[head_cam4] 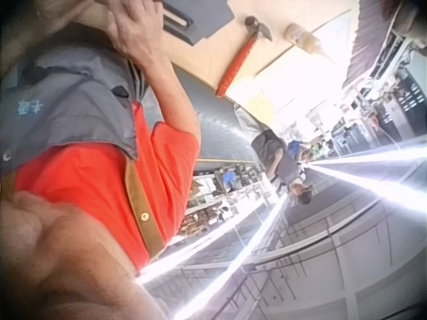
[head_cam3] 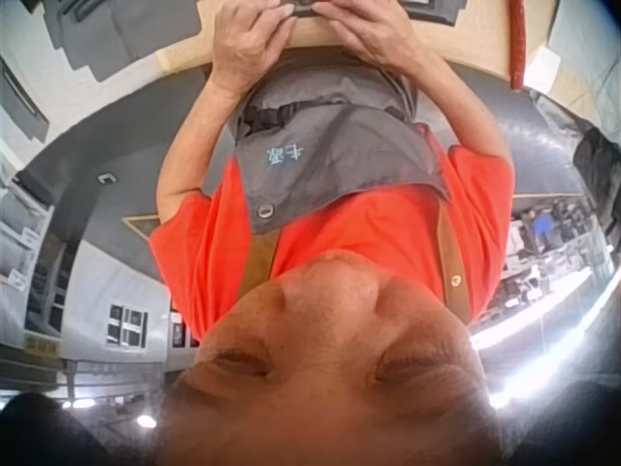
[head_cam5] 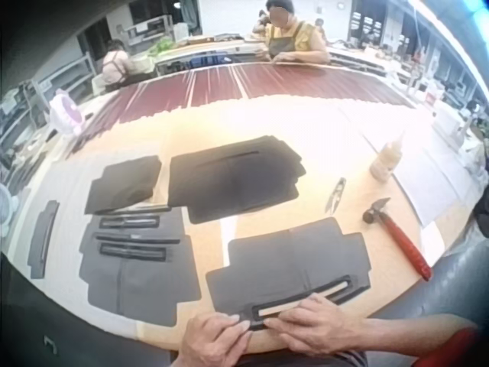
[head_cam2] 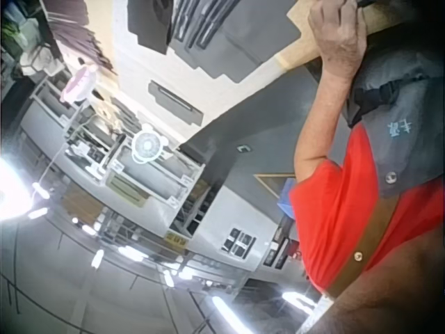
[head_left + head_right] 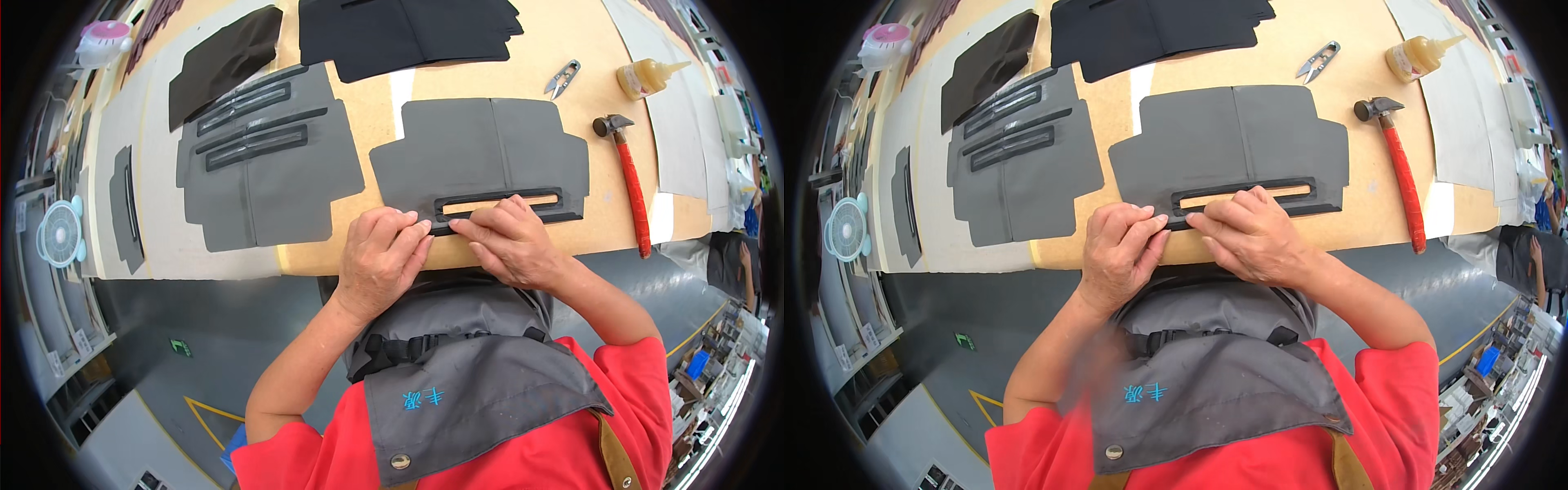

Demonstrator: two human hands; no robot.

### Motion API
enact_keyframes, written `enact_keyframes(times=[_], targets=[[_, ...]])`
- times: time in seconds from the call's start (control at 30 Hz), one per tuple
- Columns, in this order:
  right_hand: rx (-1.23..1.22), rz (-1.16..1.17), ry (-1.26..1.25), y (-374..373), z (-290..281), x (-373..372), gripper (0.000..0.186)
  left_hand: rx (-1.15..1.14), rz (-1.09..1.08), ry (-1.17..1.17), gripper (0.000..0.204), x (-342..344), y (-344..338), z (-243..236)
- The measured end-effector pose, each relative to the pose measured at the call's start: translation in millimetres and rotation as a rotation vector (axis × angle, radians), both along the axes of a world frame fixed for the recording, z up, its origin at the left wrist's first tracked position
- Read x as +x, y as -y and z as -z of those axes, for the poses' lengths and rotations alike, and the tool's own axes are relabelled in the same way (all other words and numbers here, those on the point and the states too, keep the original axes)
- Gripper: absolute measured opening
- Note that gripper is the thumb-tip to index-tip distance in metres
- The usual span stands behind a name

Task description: Manually assembling leather bag components by gluing and positioning liners.

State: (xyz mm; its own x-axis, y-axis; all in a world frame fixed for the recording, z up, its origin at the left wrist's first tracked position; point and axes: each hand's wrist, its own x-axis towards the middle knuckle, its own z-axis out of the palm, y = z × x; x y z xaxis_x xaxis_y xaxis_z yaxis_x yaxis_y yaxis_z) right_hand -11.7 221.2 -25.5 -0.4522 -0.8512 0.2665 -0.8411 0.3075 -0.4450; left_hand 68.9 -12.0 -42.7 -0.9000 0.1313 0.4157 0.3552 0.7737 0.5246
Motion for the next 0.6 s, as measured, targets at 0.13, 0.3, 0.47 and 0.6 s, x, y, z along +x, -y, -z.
enact_keyframes(times=[0.13,0.3,0.47,0.6], targets=[[-0.019,0.090,0.032,9,-5,0,0.042,0.000,0.002,0.005,0.026,0,0,0],[0.005,0.077,-0.080,10,-2,0,0.041,-0.005,0.001,0.007,0.026,0,0,0],[0.042,-0.010,-0.177,2,5,-4,0.052,-0.009,0.009,0.010,0.026,-1,0,-1],[0.028,-0.030,-0.170,0,8,-7,0.052,-0.003,0.018,0.011,0.025,-1,1,-1]])
